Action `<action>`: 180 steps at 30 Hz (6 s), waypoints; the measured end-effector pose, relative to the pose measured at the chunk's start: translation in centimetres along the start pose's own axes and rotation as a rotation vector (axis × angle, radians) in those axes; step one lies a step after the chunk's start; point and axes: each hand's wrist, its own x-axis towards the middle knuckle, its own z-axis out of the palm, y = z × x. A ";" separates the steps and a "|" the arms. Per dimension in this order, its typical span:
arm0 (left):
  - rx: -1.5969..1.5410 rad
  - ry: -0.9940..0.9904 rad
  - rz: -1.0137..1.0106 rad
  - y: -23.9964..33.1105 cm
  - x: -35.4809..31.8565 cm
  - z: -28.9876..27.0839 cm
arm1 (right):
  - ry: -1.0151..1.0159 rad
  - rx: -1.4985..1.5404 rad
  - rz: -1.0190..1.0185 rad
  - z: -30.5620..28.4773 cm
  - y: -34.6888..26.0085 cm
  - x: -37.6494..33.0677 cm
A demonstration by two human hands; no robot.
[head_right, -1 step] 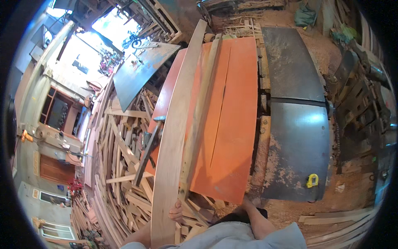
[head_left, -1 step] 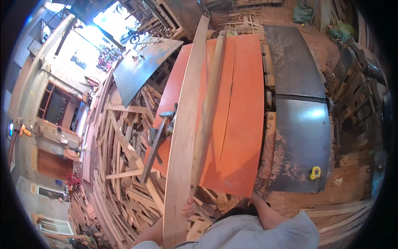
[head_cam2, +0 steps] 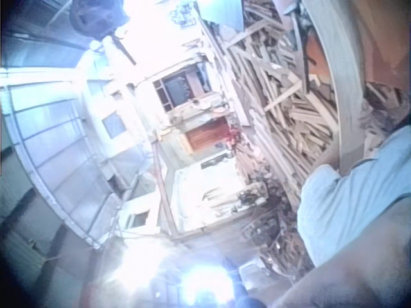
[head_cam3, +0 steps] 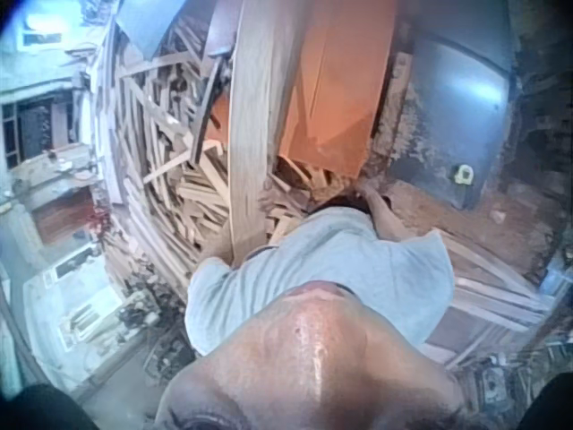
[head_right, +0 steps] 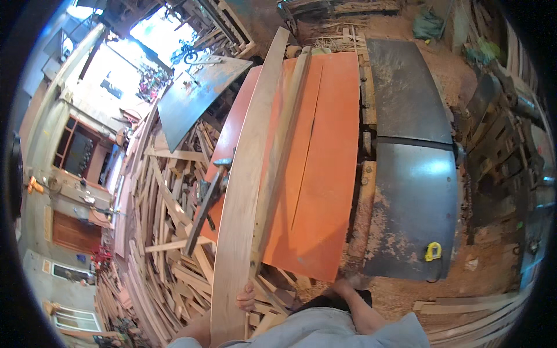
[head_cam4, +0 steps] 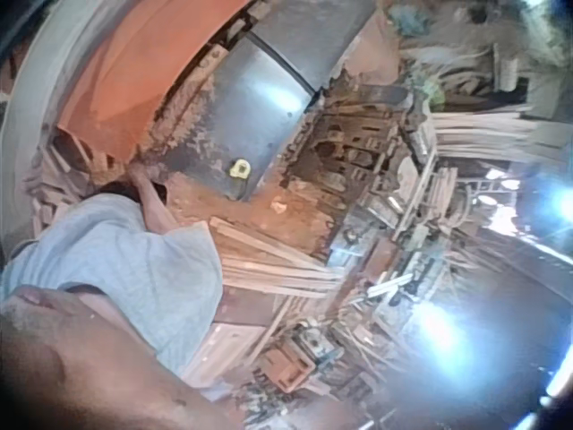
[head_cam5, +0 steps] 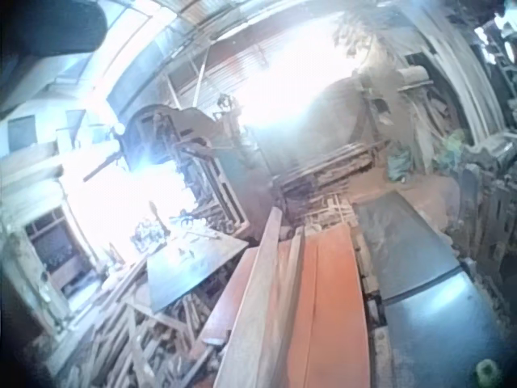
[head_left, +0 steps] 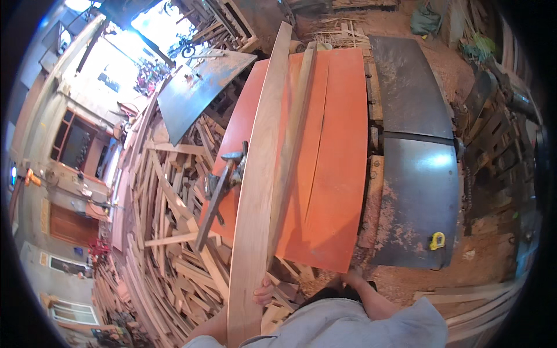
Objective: The person measures several wooden planks with a tape measure while seated on the floor, then moves to a workbench and uses a hammer to tap a nail into a plank. The person continues to measure and handle planks on the bench.
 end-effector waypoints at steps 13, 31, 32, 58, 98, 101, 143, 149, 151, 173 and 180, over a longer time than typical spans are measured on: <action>0.780 0.875 0.445 -23.8 -3.3 6.6 | -0.209 0.261 -0.517 -13.0 -34.1 -6.2; 1.117 1.401 0.427 -38.0 -20.2 -0.7 | -0.291 1.111 -0.128 4.1 -32.7 2.5; 1.071 1.362 0.415 -37.7 -20.2 -1.5 | -0.306 1.132 -0.060 5.5 -31.4 0.8; 1.140 1.204 0.357 -33.6 -17.1 -23.8 | -0.016 0.946 -0.108 7.0 -27.3 -6.3; 0.387 0.621 0.887 -30.8 7.4 11.7 | -0.489 -0.707 -0.662 -14.5 -21.6 -17.4; 0.467 0.629 0.936 -32.3 6.1 10.5 | -0.822 -0.743 -1.014 -3.2 -25.0 -18.9; -2.168 1.239 0.204 -79.6 25.5 19.4 | -1.247 -1.737 -1.224 66.1 -0.4 -18.5; -2.089 1.116 0.378 -76.0 25.5 18.5 | -1.233 -1.803 -1.149 68.7 2.0 -18.6; -1.861 1.105 0.540 -75.2 23.7 14.7 | -1.233 -1.812 -1.199 69.1 2.3 -18.3; -0.675 1.118 0.501 -59.7 6.5 -17.3 | -0.305 -1.584 -0.829 -9.4 -42.1 -0.2; -0.374 1.103 0.720 -45.9 8.7 -14.7 | -0.116 -1.683 -0.923 -26.4 -47.1 2.6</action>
